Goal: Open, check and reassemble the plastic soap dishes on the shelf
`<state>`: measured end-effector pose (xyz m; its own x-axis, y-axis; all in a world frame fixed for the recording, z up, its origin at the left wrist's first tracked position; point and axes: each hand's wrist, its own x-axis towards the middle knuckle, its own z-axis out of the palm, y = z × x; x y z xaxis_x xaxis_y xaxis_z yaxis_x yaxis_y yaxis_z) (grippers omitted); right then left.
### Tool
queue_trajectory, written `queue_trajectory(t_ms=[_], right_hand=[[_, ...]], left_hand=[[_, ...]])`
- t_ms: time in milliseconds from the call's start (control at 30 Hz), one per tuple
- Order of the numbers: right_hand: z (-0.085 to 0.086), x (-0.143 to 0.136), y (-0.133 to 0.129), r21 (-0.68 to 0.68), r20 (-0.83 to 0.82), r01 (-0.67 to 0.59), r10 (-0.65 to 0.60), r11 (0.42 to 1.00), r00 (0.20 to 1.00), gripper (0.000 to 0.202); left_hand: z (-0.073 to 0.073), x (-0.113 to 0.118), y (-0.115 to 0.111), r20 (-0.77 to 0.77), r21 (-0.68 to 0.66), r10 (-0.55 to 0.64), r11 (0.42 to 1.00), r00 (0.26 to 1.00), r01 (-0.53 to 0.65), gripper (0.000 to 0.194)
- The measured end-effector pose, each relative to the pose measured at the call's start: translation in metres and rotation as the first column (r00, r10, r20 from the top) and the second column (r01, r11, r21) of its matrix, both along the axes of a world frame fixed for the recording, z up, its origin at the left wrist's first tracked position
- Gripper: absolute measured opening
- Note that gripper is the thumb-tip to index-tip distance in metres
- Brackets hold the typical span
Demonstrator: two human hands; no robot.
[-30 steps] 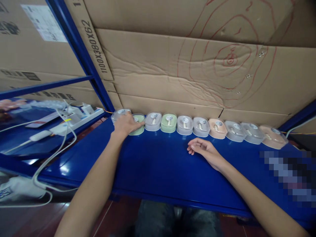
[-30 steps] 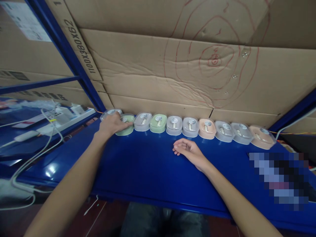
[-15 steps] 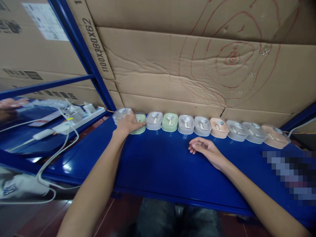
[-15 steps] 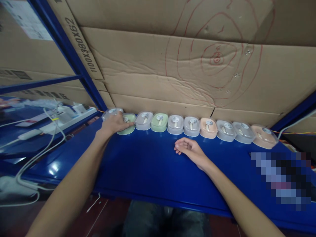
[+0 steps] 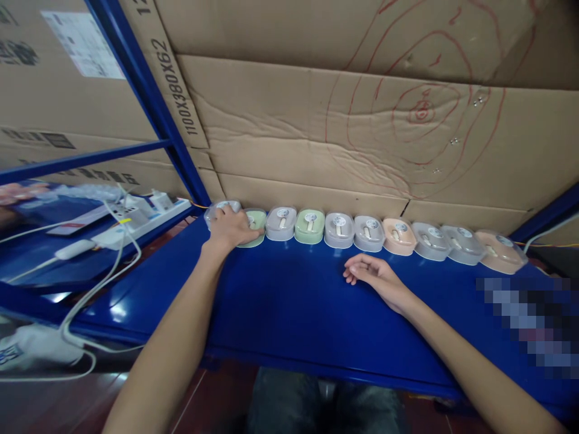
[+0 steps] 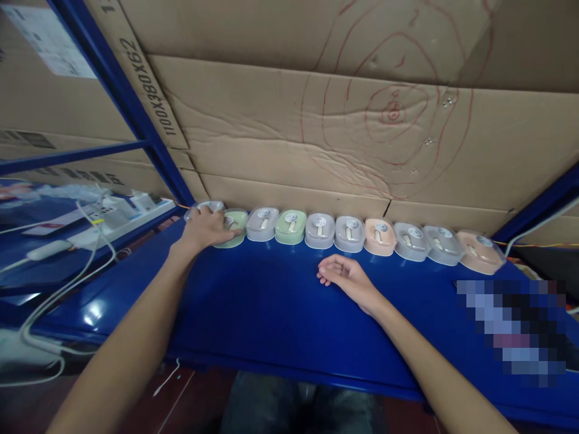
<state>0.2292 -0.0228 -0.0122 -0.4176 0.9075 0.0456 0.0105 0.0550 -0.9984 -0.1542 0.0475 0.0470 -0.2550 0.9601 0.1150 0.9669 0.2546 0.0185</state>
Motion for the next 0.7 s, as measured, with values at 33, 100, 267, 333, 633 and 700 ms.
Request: queue_trajectory(t_ms=[33, 100, 267, 333, 633, 700], right_hand=[[0.000, 0.000, 0.000, 0.001, 0.000, -0.002, 0.002, 1.000, 1.000, 0.038], [0.000, 0.000, 0.000, 0.002, -0.002, -0.002, 0.002, 1.000, 1.000, 0.038], [0.000, 0.000, 0.000, -0.007, 0.000, 0.003, -0.003, 1.000, 1.000, 0.038], [0.000, -0.001, 0.000, -0.007, -0.001, 0.000, 0.000, 1.000, 1.000, 0.038], [0.000, 0.000, 0.000, -0.008, 0.003, -0.004, 0.004, 1.000, 1.000, 0.041], [0.000, 0.000, 0.000, -0.006, 0.004, -0.004, 0.004, 1.000, 1.000, 0.042]], left_hand=[[-0.001, 0.000, 0.000, -0.030, -0.010, -0.006, 1.000, 1.000, 0.006, 0.091], [-0.004, -0.002, 0.003, -0.056, -0.019, -0.026, 1.000, 0.998, 0.025, 0.084], [-0.014, -0.010, 0.015, -0.085, 0.040, -0.122, 0.991, 0.989, 0.125, 0.075], [-0.015, -0.012, 0.017, -0.066, 0.056, -0.150, 0.987, 0.986, 0.154, 0.069], [-0.016, -0.014, 0.021, 0.116, 0.200, -0.182, 0.967, 0.976, 0.157, 0.047], [-0.016, -0.019, 0.023, 0.160, 0.259, -0.177, 0.957, 0.971, 0.132, 0.045]])
